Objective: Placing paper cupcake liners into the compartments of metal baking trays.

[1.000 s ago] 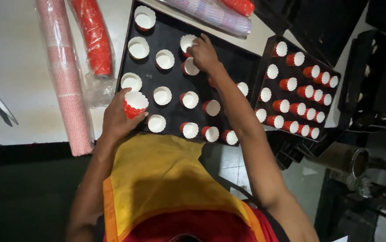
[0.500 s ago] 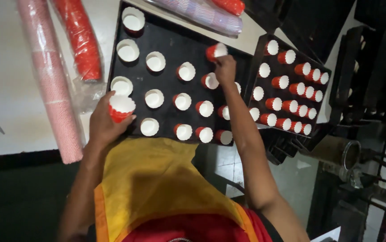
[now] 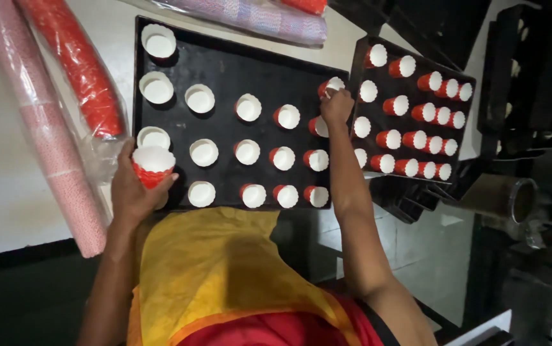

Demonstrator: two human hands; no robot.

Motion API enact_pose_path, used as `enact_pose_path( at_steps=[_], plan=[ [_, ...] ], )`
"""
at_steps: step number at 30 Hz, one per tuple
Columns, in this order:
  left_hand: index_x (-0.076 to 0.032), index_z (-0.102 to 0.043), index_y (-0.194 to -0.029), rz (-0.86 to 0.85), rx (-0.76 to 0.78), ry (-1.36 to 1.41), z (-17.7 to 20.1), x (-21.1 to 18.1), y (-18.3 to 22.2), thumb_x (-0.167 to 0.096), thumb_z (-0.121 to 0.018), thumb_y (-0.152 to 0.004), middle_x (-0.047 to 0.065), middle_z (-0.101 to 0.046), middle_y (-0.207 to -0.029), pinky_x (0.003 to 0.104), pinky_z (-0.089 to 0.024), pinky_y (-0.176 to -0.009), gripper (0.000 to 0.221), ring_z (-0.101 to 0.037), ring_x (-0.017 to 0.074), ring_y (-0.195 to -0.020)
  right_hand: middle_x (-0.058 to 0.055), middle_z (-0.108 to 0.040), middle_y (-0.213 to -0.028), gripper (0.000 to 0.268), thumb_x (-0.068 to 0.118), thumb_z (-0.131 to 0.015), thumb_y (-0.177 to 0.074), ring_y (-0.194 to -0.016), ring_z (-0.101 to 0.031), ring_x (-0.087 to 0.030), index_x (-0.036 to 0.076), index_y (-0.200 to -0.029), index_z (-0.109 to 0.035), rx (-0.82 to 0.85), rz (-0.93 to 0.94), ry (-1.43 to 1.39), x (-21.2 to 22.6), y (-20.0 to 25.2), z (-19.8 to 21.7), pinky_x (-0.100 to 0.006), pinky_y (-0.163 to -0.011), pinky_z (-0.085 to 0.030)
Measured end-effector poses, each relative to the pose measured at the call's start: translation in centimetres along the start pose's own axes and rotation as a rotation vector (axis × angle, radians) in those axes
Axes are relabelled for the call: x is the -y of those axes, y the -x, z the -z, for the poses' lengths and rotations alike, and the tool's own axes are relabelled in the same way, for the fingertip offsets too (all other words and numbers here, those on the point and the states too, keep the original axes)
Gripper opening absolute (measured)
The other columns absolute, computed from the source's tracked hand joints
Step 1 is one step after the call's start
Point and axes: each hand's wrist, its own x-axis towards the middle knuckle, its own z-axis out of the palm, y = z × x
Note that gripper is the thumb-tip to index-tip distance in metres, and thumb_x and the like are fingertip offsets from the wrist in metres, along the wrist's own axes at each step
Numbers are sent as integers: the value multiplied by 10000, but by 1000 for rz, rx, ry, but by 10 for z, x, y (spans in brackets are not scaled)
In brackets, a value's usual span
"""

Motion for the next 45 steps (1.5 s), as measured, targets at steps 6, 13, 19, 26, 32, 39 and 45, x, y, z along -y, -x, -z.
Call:
enact_pose_path(
  at_steps=[6, 13, 19, 26, 32, 39, 45],
  plan=[
    [31, -343, -1551, 40, 88, 105, -17, -22, -4, -345, -912, -714, 237, -662, -1276, 439, -522, -997, 1079, -662, 381, -1184, -132, -737, -1031, 139, 53, -762, -827, -1015, -675, -342, 72, -964, -745, -99, 276, -495, 139, 75, 65, -441, -908, -533],
    [-3, -352, -1561, -151, 243, 10, -32, -34, -9, -324, -922, -698, 283, -614, -1353, 456, -518, -971, 1083, -623, 428, -1203, -162, -672, -1298, 383, 46, -775, -881, -1273, -572, -337, 8, -1251, -683, 512, 762, -890, 271, 192, 131, -462, -1102, -430],
    [-26, -387, -1527, -147, 282, 132, -32, -38, -4, -302, -910, -656, 246, -610, -1348, 447, -519, -979, 1053, -628, 403, -1204, -89, -720, -966, 79, 26, -760, -862, -1002, -705, -305, 21, -910, -699, 491, 725, -995, 264, 191, 127, -454, -1156, -478],
    [-63, -537, -1410, -215, 198, 97, -16, -41, -7, -251, -902, -681, 178, -655, -1292, 443, -520, -979, 836, -640, 380, -1186, -93, -744, -954, 138, -9, -660, -816, -979, -712, -332, 93, -864, -740, 75, 638, -619, 177, 112, 45, -419, -906, -561],
    [-51, -552, -1359, -129, 97, 94, 0, -42, -13, -278, -922, -691, 176, -672, -1251, 431, -542, -941, 796, -666, 359, -1142, -234, -697, -838, 141, 12, -682, -813, -830, -675, -441, 35, -918, -774, -158, 246, -418, 114, 18, 6, -504, -753, -530],
    [-43, -554, -1355, -169, 60, 168, 5, -48, -10, -256, -928, -691, 175, -676, -1231, 429, -539, -934, 792, -673, 356, -1121, -244, -717, -940, 227, 41, -714, -803, -891, -686, -434, 68, -1012, -797, 55, 284, -210, 74, -13, -31, -503, -827, -543],
    [-49, -559, -1349, -98, 82, 202, 1, -52, -9, -252, -926, -692, 171, -678, -1224, 422, -545, -923, 779, -680, 346, -1116, -153, -753, -1049, 178, 138, -699, -943, -980, -718, -325, 31, -1078, -747, -14, 294, -580, 164, 65, 68, -434, -873, -565]
  ],
)
